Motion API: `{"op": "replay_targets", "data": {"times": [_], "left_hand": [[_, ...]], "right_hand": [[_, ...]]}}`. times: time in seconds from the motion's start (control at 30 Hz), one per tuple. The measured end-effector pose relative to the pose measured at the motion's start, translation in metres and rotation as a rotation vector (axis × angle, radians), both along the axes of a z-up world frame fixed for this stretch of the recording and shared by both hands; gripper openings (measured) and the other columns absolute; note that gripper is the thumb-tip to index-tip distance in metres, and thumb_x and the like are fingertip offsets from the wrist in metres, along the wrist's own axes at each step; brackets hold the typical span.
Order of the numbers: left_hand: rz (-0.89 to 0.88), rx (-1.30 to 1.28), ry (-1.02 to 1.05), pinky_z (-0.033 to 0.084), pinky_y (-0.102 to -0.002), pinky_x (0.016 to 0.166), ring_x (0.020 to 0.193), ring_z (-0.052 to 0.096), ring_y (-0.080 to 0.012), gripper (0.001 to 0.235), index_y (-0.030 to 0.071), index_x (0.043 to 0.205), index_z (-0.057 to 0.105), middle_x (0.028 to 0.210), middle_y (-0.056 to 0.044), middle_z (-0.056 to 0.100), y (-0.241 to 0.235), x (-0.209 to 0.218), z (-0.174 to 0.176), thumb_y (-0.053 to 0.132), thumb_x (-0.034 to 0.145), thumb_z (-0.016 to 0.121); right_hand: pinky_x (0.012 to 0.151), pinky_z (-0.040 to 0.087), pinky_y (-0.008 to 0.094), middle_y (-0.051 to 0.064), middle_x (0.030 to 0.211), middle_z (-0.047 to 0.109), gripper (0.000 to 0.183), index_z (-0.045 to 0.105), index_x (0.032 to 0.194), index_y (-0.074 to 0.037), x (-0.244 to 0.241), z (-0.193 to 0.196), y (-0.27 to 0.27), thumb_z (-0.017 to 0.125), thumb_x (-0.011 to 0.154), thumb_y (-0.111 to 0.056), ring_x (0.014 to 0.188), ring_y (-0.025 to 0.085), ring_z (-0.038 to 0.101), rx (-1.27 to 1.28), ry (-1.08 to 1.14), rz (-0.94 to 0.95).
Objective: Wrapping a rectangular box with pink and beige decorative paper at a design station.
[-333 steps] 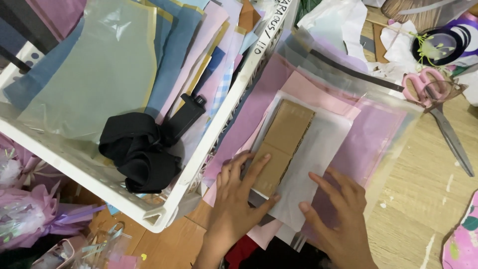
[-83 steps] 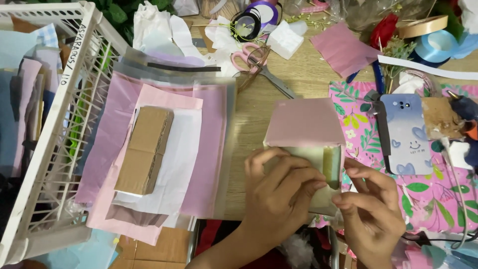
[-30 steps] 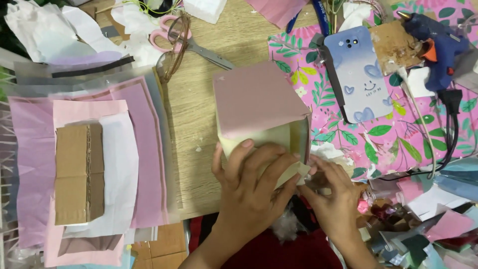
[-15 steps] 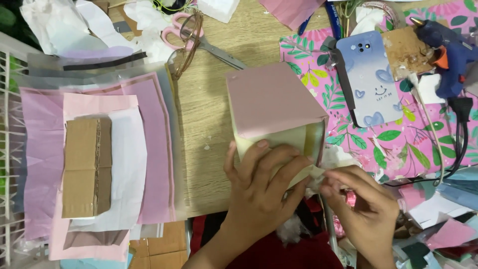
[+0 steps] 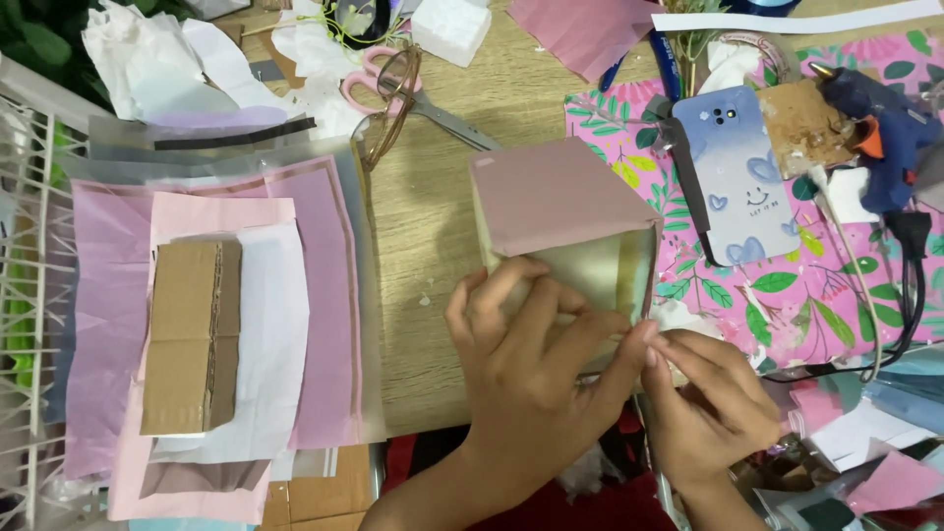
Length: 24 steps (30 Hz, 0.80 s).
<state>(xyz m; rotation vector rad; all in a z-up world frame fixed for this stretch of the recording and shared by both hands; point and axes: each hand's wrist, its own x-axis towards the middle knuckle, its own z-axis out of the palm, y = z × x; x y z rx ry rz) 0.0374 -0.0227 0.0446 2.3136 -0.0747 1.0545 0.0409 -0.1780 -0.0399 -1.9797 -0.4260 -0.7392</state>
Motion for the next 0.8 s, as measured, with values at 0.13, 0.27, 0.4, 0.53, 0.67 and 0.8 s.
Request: {"op": "replay_targets", "data": {"times": [0.13,0.27,0.4,0.53,0.67,0.8], "left_hand": [[0.011,0.006,0.000,0.036,-0.046,0.099,0.106,0.059,-0.0252,0.019,0.021,0.078,0.067,0.082,0.004,0.055,0.002,0.002,0.003,0.029,0.092,0.077],[0.009,0.000,0.011,0.036,-0.048,0.097,0.104,0.058,-0.0262,0.020,0.019,0.078,0.066,0.080,0.003,0.054,0.004,0.004,0.004,0.027,0.094,0.075],[-0.004,-0.021,0.001,0.038,-0.049,0.093,0.102,0.057,-0.0270,0.021,0.017,0.076,0.064,0.078,0.001,0.051,0.004,0.006,0.007,0.023,0.093,0.074],[-0.011,-0.026,-0.017,0.037,-0.049,0.092,0.101,0.056,-0.0279,0.025,0.014,0.074,0.059,0.076,-0.001,0.049,0.003,0.008,0.008,0.021,0.095,0.071],[-0.017,-0.044,-0.027,0.037,-0.050,0.090,0.099,0.057,-0.0310,0.026,0.011,0.073,0.056,0.077,-0.004,0.050,0.003,0.009,0.009,0.017,0.096,0.069],[-0.025,-0.044,-0.023,0.037,-0.050,0.089,0.098,0.056,-0.0307,0.027,0.009,0.073,0.055,0.078,-0.005,0.049,0.004,0.010,0.009,0.013,0.096,0.069]], "right_hand": [[0.073,0.059,0.037,0.028,0.094,0.070,0.008,0.070,0.097,0.009,0.006,-0.035,0.001,0.075,0.093,0.004,0.079,0.032,0.070,0.057,-0.192,-0.018],[0.069,0.056,0.038,0.025,0.094,0.069,0.010,0.071,0.101,0.005,0.016,-0.054,0.004,0.075,0.095,-0.003,0.076,0.031,0.067,0.101,-0.295,-0.044],[0.064,0.056,0.040,0.024,0.092,0.065,0.013,0.068,0.094,0.006,0.026,-0.072,0.004,0.073,0.096,-0.006,0.071,0.031,0.065,0.170,-0.415,-0.043],[0.059,0.056,0.044,0.028,0.090,0.063,0.017,0.064,0.091,0.009,0.034,-0.069,0.006,0.069,0.098,-0.005,0.068,0.035,0.064,0.204,-0.441,0.005],[0.061,0.054,0.042,0.026,0.088,0.063,0.017,0.063,0.092,0.007,0.036,-0.068,0.005,0.068,0.099,-0.008,0.068,0.035,0.064,0.211,-0.446,0.036],[0.065,0.055,0.040,0.024,0.082,0.063,0.023,0.063,0.087,0.006,0.035,-0.066,0.006,0.067,0.098,-0.013,0.068,0.034,0.064,0.219,-0.388,0.074]]}}
